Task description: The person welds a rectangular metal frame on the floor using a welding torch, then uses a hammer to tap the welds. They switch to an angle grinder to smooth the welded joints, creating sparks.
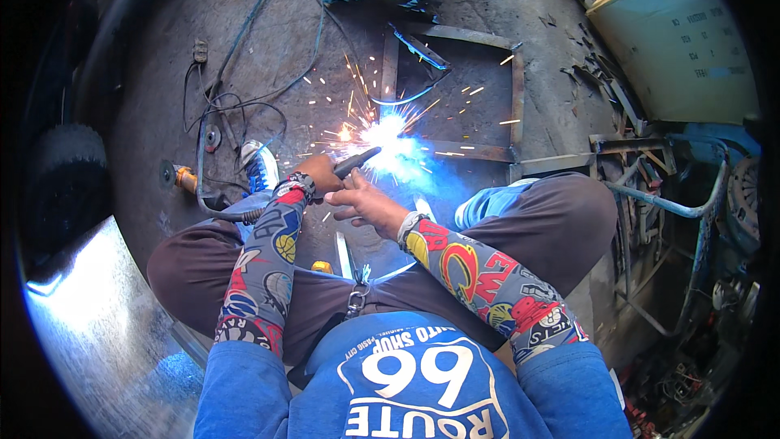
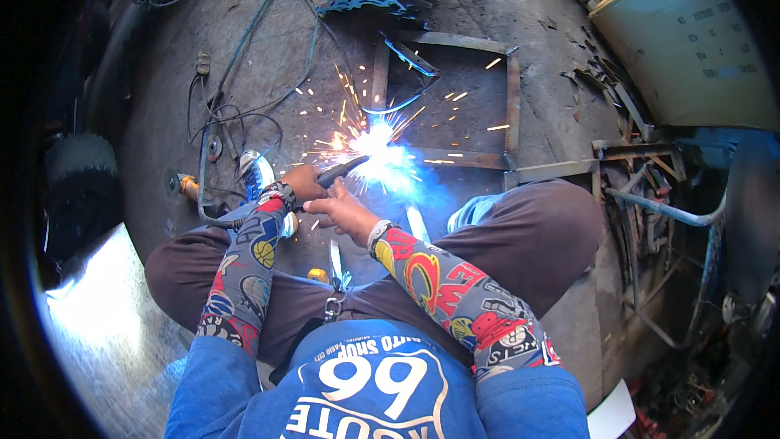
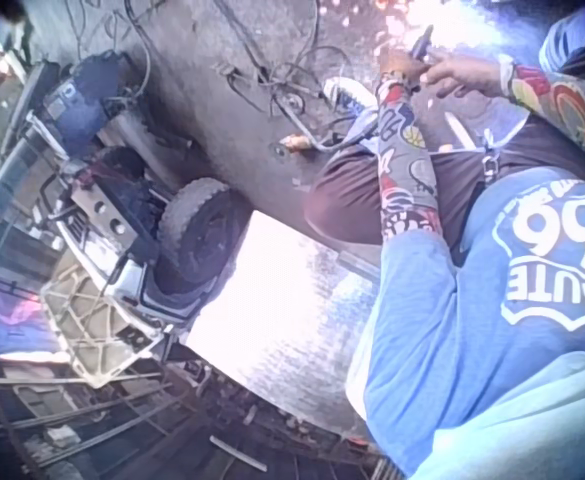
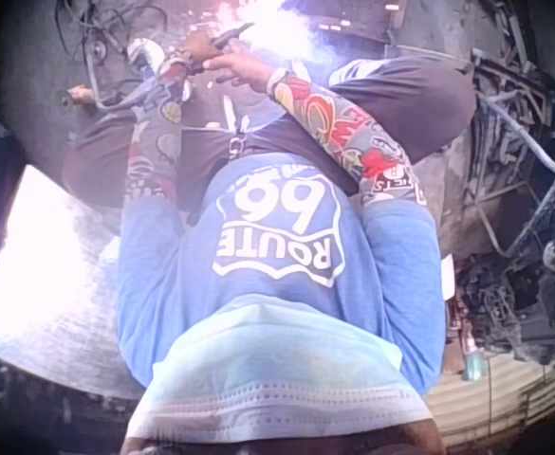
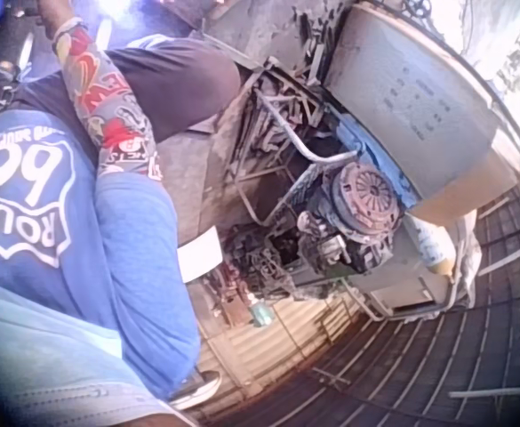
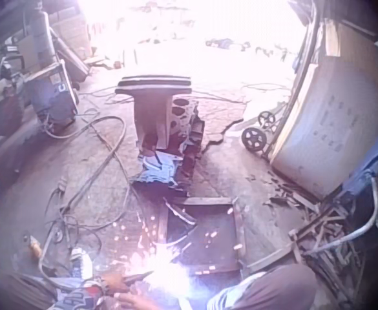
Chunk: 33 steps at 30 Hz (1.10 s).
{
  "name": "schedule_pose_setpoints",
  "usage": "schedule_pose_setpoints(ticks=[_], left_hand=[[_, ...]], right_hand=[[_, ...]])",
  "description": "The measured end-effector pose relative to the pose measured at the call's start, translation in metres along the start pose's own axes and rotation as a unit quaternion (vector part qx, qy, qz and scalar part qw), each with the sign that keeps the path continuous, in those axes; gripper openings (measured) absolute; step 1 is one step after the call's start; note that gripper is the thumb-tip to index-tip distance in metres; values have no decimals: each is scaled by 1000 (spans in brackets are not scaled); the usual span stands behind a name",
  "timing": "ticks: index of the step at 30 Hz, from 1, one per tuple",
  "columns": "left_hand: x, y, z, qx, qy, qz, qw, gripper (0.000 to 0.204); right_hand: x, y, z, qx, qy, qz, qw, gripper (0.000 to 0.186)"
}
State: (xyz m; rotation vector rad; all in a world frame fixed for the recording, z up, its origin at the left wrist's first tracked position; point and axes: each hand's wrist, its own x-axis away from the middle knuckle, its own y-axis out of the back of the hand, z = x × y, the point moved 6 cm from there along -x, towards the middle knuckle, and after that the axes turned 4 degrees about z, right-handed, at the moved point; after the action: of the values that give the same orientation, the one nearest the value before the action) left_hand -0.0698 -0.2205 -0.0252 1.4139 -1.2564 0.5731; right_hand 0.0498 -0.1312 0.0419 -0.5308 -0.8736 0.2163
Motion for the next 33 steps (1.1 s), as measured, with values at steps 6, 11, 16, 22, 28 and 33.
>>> schedule_pose_setpoints(ticks=[6, 11, 16, 22, 28, 33], left_hand=[[1, 0, 2, 12, 14, 13, 1000, 40], [2, 1, -3, 12, -23, 13, 1000, 33], [3, 2, 0, -8, -25, -22, 999, 36], [9, 4, -2, -7, -15, -27, 999, 36], [6, 1, 2, 24, 26, 26, 999, 43], [9, 1, -1, 46, 15, 24, 999, 34]], right_hand=[[6, -1, 5, 2, -17, -4, 1000, 122], [6, -1, 5, 1, -20, 10, 1000, 121], [2, 1, 0, -10, -27, -8, 1000, 117], [4, 0, 2, -11, -35, 6, 999, 114], [6, -1, 2, -13, -30, 2, 999, 118], [-1, -1, -1, -14, -10, -1, 1000, 117]])
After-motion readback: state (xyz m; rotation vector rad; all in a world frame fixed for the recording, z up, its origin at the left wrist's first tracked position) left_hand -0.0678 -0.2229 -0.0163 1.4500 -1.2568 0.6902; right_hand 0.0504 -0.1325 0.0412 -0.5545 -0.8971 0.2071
